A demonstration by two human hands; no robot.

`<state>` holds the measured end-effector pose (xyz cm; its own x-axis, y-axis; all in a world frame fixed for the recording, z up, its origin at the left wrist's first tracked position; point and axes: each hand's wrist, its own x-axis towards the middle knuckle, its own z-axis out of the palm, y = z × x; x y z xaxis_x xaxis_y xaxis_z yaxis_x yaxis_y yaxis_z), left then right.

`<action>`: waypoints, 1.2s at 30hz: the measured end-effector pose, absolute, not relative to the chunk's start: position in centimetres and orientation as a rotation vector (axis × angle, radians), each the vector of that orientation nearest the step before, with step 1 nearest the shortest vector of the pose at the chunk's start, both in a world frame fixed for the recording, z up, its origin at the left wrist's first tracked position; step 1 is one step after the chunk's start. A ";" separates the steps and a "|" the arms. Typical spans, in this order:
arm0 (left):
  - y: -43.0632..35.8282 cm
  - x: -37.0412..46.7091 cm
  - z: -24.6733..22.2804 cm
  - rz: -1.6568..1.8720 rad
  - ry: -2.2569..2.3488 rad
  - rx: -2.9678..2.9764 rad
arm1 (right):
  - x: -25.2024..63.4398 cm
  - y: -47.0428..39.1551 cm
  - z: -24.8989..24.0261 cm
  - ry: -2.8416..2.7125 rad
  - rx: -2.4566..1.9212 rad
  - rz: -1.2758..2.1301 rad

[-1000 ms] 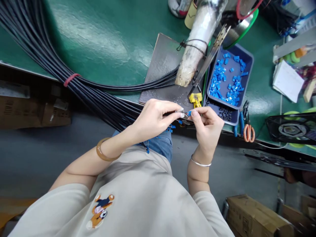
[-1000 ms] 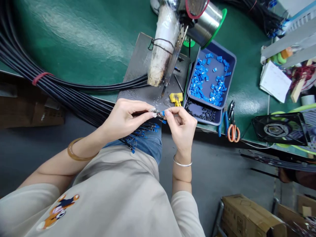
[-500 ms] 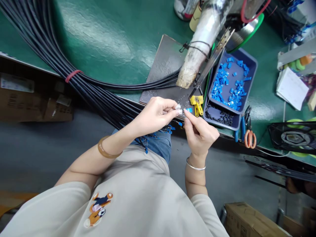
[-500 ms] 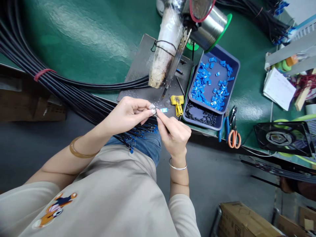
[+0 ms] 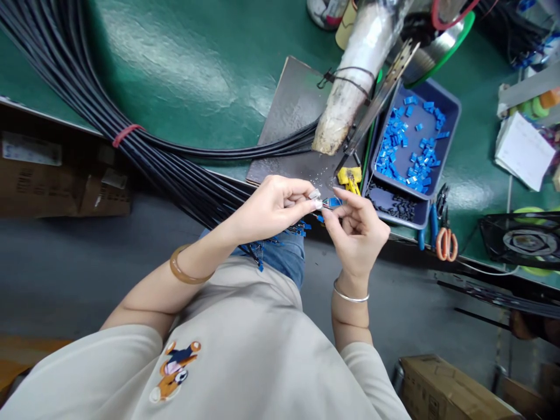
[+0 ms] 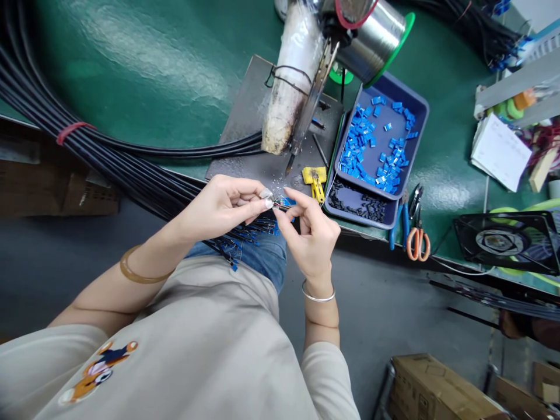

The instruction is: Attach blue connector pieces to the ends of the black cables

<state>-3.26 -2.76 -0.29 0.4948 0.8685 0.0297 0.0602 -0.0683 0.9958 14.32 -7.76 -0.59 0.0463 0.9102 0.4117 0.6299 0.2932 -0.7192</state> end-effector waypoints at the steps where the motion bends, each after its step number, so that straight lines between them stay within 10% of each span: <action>1: -2.8 -3.3 -0.3 0.817 0.843 1.519 | 14.3 -7.7 -0.5 -1.680 -1.422 0.419; 12: -2.9 -3.4 -0.2 0.853 0.861 1.613 | 14.1 -7.8 -0.1 -1.750 -1.418 0.246; 20: -4.3 -3.0 0.6 1.084 0.847 1.938 | 15.0 -7.6 -0.1 -1.528 -1.311 0.956; 36: -3.6 -2.2 -0.2 0.948 0.876 1.525 | 14.6 -6.7 0.2 -1.552 -1.501 0.622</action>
<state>-2.22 -3.62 -0.23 0.4101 0.9050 0.1130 0.0415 -0.1423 0.9890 14.59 -6.72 0.24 0.0996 0.9661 0.2383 0.5344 0.1501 -0.8318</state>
